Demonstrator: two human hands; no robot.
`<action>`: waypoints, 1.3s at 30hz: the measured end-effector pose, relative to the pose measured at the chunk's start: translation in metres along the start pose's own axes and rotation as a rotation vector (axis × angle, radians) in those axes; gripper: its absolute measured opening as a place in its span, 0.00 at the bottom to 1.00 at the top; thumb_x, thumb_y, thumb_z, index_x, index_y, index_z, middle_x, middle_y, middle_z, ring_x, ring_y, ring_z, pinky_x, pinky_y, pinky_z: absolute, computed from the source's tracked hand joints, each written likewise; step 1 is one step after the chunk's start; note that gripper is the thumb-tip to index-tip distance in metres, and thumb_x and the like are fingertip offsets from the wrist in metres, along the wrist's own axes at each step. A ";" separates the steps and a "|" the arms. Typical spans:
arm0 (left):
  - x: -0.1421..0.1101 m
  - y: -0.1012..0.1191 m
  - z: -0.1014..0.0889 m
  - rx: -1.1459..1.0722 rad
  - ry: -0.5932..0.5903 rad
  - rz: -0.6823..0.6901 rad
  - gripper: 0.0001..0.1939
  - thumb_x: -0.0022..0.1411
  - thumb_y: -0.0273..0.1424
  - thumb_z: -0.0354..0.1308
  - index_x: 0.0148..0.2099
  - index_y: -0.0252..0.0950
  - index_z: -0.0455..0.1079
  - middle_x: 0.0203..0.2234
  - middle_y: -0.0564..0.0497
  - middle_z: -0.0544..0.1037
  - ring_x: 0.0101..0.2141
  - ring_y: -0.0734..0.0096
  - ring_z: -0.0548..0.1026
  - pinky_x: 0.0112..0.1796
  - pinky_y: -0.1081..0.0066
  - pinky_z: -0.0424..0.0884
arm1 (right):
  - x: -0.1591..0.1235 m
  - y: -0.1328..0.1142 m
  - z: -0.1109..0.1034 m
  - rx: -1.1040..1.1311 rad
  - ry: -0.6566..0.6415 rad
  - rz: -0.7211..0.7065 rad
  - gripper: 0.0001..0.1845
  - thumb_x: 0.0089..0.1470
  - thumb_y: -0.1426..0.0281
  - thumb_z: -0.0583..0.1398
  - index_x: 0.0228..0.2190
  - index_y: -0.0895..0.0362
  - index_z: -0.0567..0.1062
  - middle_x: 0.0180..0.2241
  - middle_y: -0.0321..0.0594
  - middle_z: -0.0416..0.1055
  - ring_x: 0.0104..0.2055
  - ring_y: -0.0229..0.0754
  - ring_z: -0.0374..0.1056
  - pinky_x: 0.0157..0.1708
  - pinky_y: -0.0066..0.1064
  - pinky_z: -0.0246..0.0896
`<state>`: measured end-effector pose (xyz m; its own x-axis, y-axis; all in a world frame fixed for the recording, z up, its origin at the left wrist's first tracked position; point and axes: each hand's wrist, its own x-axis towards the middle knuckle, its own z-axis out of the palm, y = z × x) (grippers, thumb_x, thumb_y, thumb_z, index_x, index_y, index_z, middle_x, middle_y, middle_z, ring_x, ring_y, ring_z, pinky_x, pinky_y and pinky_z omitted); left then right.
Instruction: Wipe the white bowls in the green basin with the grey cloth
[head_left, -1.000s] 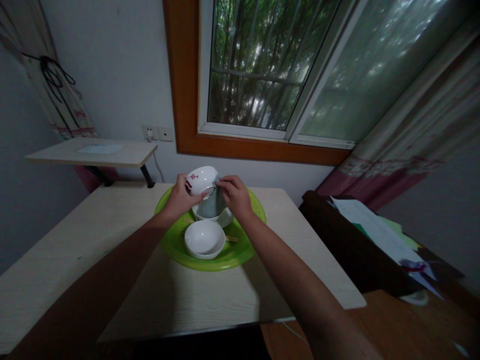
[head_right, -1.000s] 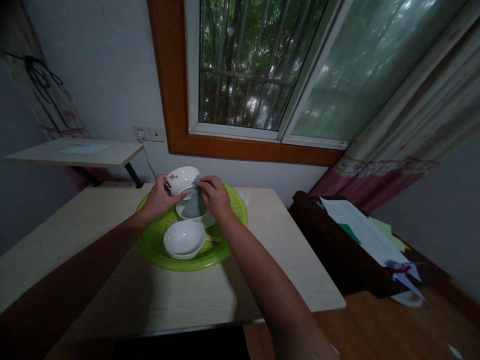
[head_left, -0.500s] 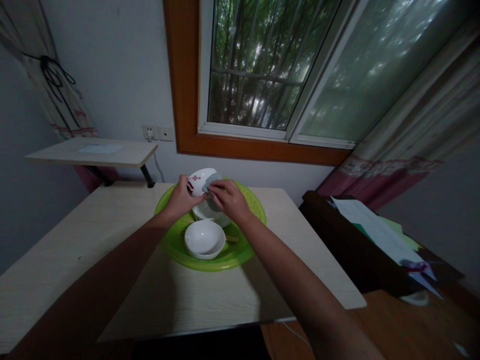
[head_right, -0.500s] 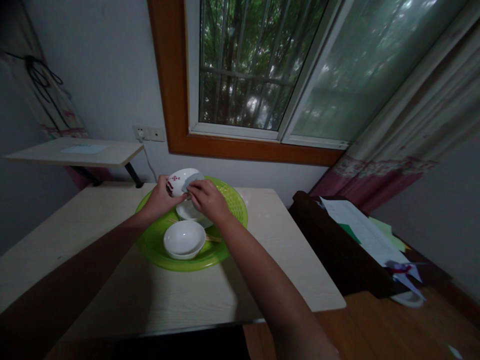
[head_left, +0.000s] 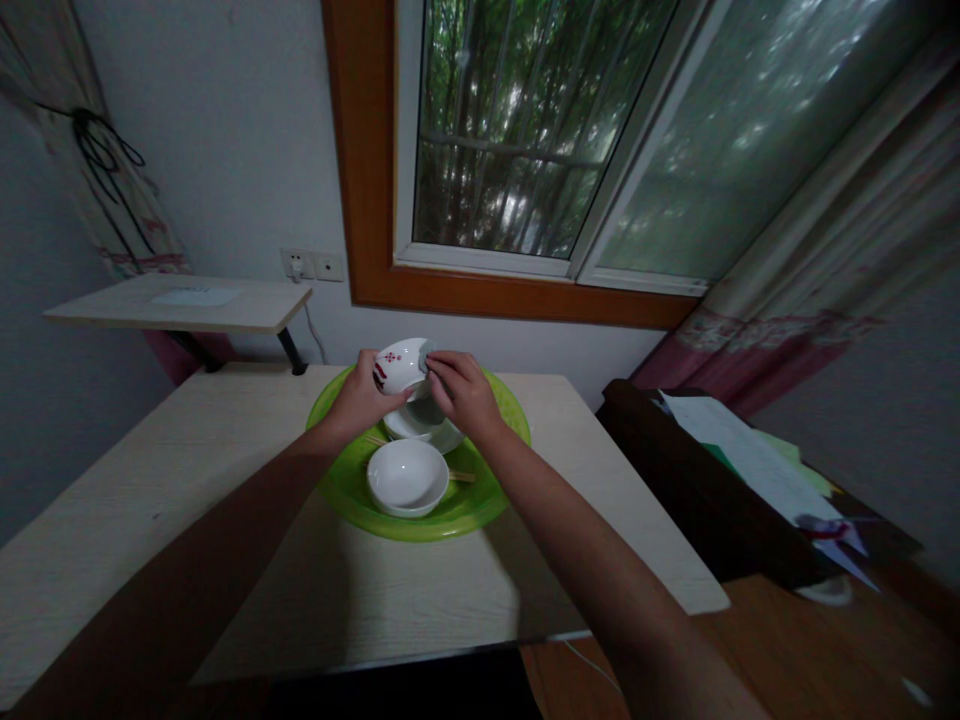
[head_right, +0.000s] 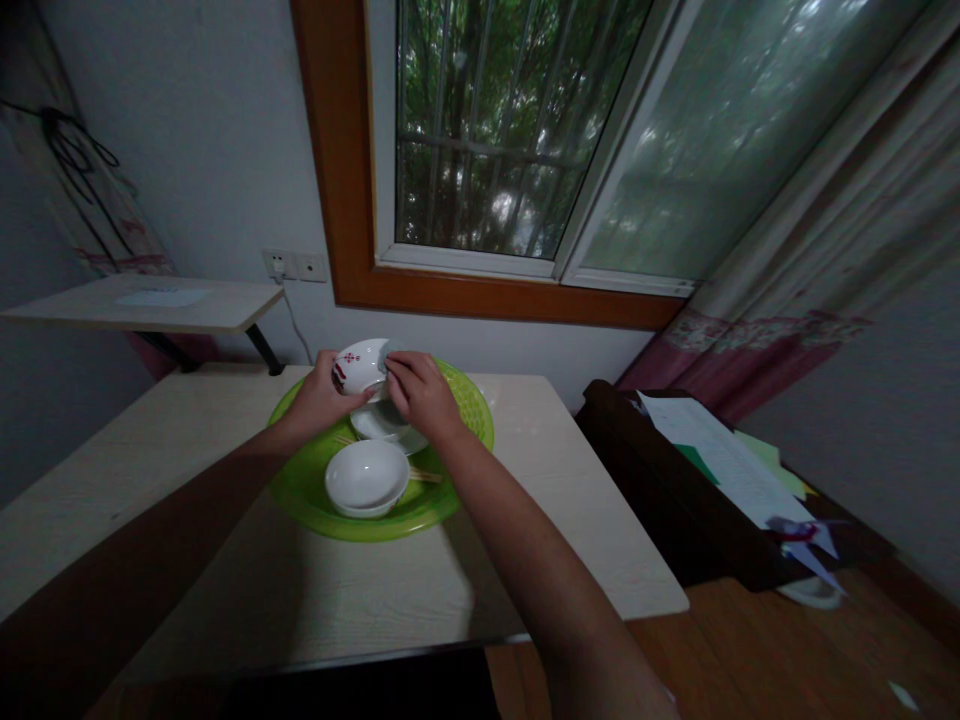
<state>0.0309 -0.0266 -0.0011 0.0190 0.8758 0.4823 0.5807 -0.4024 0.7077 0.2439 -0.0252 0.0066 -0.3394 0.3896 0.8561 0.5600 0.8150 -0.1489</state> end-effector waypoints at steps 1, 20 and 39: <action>0.000 0.000 0.000 0.003 -0.007 0.001 0.30 0.49 0.41 0.70 0.49 0.41 0.58 0.41 0.47 0.78 0.39 0.61 0.79 0.37 0.66 0.73 | 0.001 -0.004 -0.001 0.005 -0.020 -0.045 0.16 0.65 0.70 0.57 0.53 0.53 0.77 0.52 0.49 0.75 0.55 0.50 0.70 0.56 0.49 0.69; 0.000 0.000 0.001 -0.002 0.007 0.023 0.31 0.48 0.40 0.71 0.49 0.41 0.58 0.41 0.47 0.78 0.39 0.61 0.79 0.37 0.66 0.73 | -0.002 -0.001 -0.001 0.052 -0.070 0.096 0.25 0.69 0.69 0.52 0.64 0.52 0.67 0.65 0.48 0.66 0.67 0.48 0.63 0.67 0.50 0.61; -0.001 -0.002 0.001 0.022 0.038 0.022 0.33 0.48 0.40 0.72 0.51 0.41 0.58 0.43 0.46 0.78 0.40 0.61 0.79 0.37 0.66 0.73 | -0.002 0.008 0.002 0.149 -0.021 0.210 0.24 0.69 0.68 0.51 0.63 0.54 0.69 0.64 0.48 0.68 0.66 0.46 0.65 0.67 0.48 0.60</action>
<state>0.0305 -0.0269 -0.0033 0.0014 0.8559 0.5172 0.5983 -0.4151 0.6854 0.2477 -0.0186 0.0024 -0.2438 0.5643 0.7887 0.5032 0.7688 -0.3946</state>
